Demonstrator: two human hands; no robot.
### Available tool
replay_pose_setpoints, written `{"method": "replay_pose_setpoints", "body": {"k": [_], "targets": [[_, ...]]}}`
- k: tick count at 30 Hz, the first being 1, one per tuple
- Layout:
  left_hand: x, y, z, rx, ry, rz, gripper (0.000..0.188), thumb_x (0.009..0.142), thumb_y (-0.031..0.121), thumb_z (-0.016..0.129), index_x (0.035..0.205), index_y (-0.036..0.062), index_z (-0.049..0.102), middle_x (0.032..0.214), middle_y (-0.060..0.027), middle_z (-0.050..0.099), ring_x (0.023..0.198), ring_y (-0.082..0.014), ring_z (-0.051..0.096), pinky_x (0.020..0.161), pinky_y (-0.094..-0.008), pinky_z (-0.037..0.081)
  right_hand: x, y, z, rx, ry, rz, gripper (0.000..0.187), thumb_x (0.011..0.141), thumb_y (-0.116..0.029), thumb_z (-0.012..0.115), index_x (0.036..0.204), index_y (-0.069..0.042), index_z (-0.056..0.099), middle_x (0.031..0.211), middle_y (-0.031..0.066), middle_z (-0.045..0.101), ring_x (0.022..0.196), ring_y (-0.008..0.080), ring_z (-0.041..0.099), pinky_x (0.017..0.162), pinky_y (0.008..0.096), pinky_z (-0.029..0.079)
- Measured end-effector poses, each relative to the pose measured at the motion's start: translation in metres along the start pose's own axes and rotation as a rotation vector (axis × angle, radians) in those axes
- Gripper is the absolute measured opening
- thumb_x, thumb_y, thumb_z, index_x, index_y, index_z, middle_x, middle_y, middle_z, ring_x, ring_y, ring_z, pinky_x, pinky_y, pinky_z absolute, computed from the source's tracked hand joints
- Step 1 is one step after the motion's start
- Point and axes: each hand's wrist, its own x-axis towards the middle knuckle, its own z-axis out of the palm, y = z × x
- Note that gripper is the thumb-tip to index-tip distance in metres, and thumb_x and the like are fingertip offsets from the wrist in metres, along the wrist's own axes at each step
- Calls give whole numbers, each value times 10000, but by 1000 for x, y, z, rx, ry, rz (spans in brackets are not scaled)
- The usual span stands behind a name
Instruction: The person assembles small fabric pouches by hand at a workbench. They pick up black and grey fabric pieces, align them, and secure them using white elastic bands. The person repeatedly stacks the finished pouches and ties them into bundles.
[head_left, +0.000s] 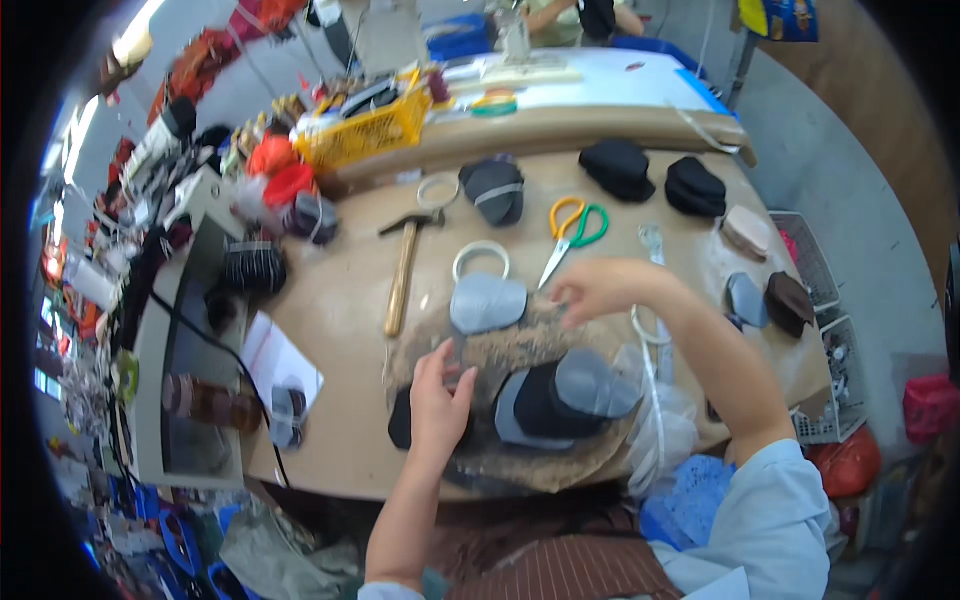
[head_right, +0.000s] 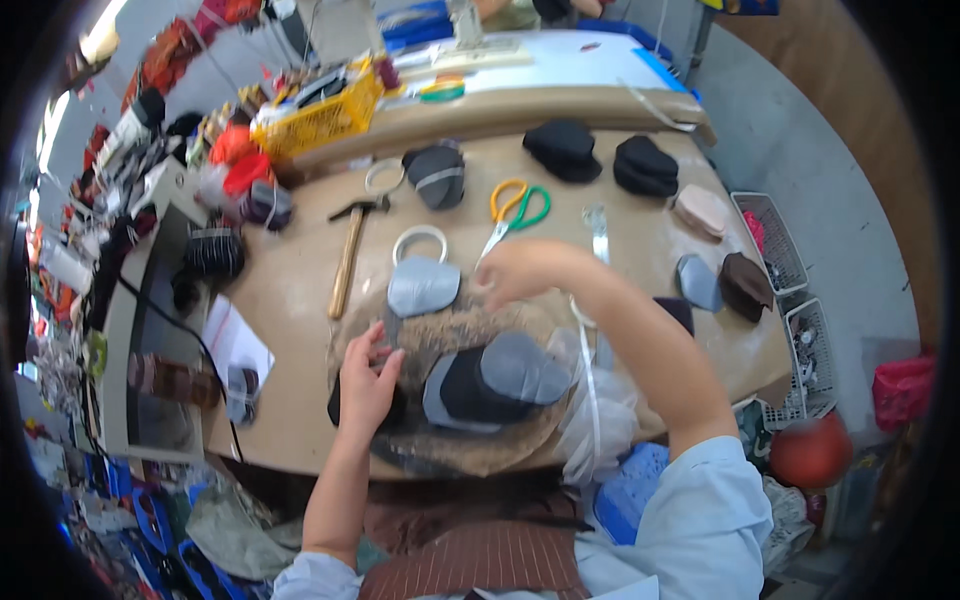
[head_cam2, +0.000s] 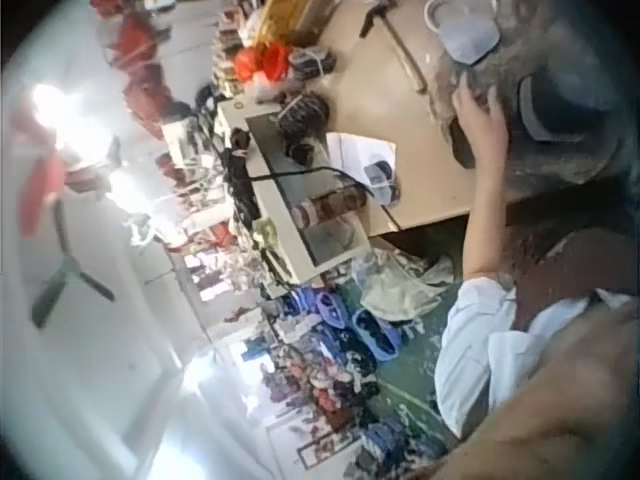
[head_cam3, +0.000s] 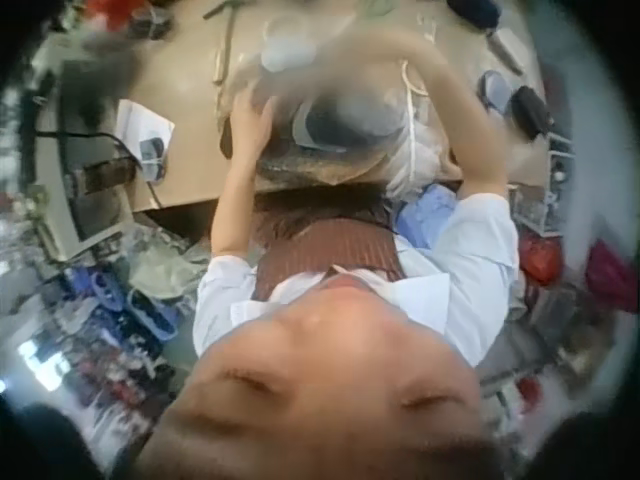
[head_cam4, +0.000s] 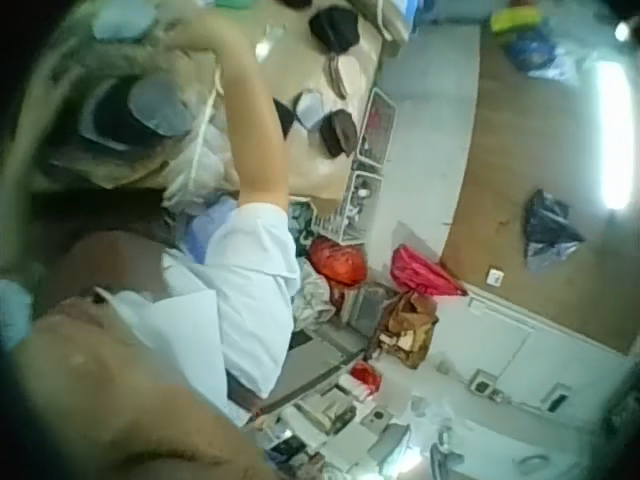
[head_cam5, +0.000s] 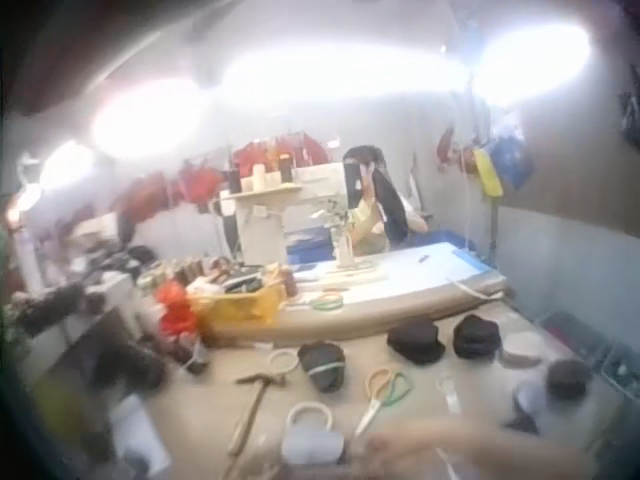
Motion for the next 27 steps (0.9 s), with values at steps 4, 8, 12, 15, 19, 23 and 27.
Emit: {"method": "replay_pose_setpoints", "body": {"k": [4, 8, 12, 15, 19, 23, 27], "targets": [[-32, 12, -4, -341, -43, -88, 386, 886, -14, 601, 1263, -6, 518, 1165, -114, 563, 980, -175, 627, 790, -268, 533, -54, 12, 43, 269, 103, 46, 618, 722, -301, 798, 1210, -4, 563, 1034, 127, 635, 1036, 257, 597, 859, 350, 483], [-57, 30, -6, -718, -232, -230, 328, 937, 11, 537, 1262, -25, 509, 1188, -109, 590, 1016, -171, 619, 834, -277, 521, -65, 9, 70, 81, 149, -18, 792, 670, -326, 835, 1302, -12, 477, 1053, 158, 569, 994, 266, 553, 879, 344, 461], [-65, 33, 4, -880, -395, -347, 352, 961, 72, 528, 1298, -22, 487, 1273, -140, 557, 1116, -201, 582, 894, -306, 505, -65, 7, 80, 159, 173, -10, 780, 630, -296, 856, 1265, -10, 504, 1010, 132, 559, 957, 257, 544, 846, 338, 458], [-66, 34, 9, -942, -401, -396, 378, 967, 88, 523, 1325, -18, 468, 1315, -142, 531, 1169, -214, 552, 934, -318, 487, -70, 2, 82, 212, 158, 14, 726, 653, -299, 836, 1234, 3, 521, 1144, 193, 564, 1047, 300, 572, 913, 363, 462], [-60, 31, 4, -802, -351, -293, 395, 974, 98, 513, 1348, -10, 450, 1331, -132, 522, 1209, -212, 524, 973, -333, 461, -79, -7, 82, 184, 151, 93, 679, 648, -231, 839, 1221, -37, 530, 1143, 147, 530, 1041, 286, 554, 887, 365, 457], [-61, 24, 2, -870, -362, -422, 400, 982, 120, 505, 1359, 1, 443, 1329, -124, 525, 1217, -205, 516, 976, -339, 454, -84, 4, 94, 206, 343, -103, 654, 634, -183, 835, 1196, -68, 521, 1164, 136, 526, 1072, 275, 542, 909, 359, 447], [-58, 22, 4, -950, -377, -514, 405, 986, 150, 508, 1356, -1, 441, 1311, -126, 532, 1192, -200, 534, 958, -336, 464, -78, 1, 89, 230, 242, -61, 582, 637, -161, 825, 1138, -59, 548, 1133, 132, 549, 1074, 273, 543, 922, 356, 439]]}}
